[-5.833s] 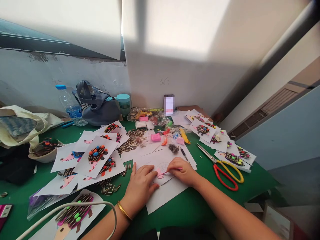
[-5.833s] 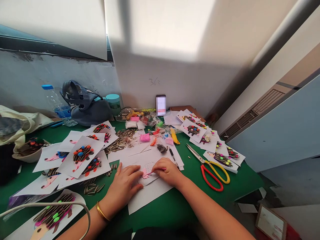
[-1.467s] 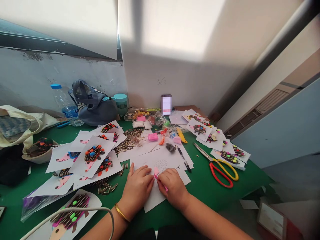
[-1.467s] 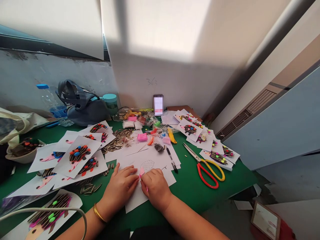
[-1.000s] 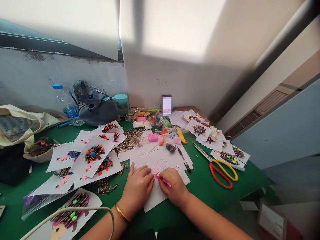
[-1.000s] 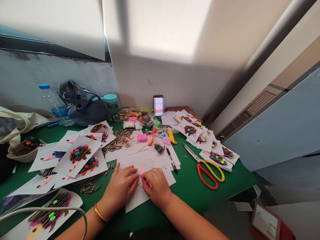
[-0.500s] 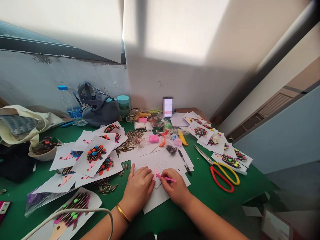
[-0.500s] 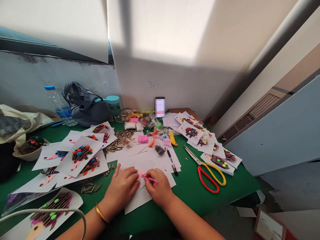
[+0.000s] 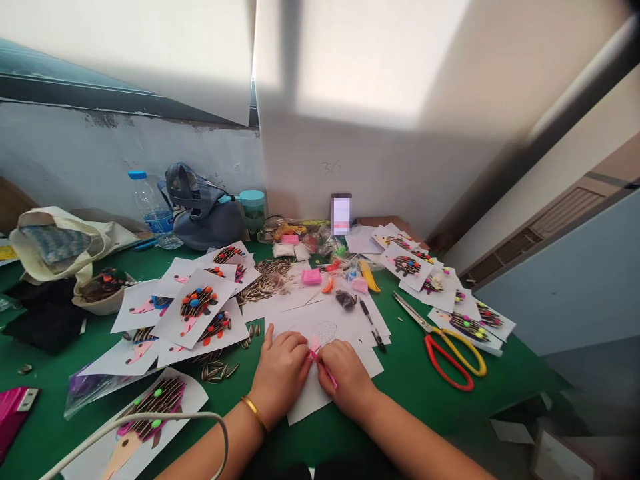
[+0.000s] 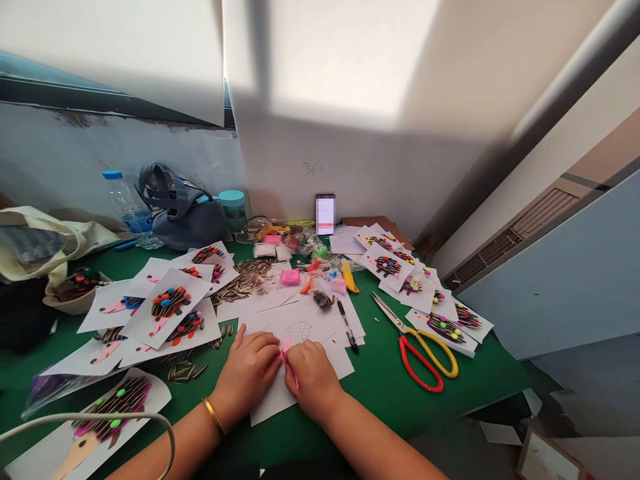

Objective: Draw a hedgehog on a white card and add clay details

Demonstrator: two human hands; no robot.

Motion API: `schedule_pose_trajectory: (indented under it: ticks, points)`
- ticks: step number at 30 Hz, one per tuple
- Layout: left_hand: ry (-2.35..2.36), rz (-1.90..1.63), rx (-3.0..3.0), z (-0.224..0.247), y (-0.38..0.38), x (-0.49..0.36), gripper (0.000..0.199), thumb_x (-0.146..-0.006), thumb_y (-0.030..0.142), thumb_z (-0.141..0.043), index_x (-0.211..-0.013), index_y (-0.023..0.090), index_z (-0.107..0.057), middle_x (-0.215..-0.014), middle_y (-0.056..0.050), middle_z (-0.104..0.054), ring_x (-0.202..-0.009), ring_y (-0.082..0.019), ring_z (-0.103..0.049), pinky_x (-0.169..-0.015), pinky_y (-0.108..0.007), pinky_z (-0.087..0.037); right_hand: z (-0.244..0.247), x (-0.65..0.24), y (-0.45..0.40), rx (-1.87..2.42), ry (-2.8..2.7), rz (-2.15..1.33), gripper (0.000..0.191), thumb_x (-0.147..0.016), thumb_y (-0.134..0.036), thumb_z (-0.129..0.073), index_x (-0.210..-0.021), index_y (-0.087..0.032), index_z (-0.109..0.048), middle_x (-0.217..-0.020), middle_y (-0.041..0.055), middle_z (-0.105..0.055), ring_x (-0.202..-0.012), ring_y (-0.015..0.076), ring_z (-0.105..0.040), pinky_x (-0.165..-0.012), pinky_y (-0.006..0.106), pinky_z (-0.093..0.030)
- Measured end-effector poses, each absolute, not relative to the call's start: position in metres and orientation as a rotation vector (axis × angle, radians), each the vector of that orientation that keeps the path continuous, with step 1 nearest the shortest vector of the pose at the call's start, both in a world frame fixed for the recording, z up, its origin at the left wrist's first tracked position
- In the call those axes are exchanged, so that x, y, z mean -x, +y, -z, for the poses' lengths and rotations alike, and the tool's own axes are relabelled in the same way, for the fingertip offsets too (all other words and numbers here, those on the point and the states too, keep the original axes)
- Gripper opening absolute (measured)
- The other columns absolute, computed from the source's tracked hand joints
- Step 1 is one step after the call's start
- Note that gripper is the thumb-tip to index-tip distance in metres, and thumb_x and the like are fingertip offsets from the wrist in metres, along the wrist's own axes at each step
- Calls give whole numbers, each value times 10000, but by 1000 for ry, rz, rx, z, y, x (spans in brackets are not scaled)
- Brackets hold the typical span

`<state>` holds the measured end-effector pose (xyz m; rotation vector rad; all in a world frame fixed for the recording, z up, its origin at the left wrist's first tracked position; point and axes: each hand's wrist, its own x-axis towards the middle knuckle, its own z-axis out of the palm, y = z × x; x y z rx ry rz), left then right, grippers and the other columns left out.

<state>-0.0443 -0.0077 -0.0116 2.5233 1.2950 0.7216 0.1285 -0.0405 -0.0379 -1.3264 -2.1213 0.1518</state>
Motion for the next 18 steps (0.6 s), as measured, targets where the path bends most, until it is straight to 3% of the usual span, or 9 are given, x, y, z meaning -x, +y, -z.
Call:
schedule_pose_trajectory:
  ticks: [8, 18]
  points:
    - [1281, -703, -2457, 11, -6, 46, 149, -815, 119, -532, -774, 231, -620, -950, -20, -678, -958, -203, -612, -1138, -612, -173, 45, -127, -39, 1367, -2126, -36, 174, -820, -55, -445, -757, -217, -432, -685, 6, -492, -657, 177, -428, -626, 303, -309]
    - [1358, -647, -2489, 10, -7, 44, 119, -863, 173, -541, -855, 237, -642, -952, -22, -666, -955, -222, -595, -1111, -610, -236, 39, -132, -40, 1268, -2027, -285, 136, -871, -99, -447, -811, -220, -441, -738, 10, -534, -707, 177, -477, -661, 302, -352]
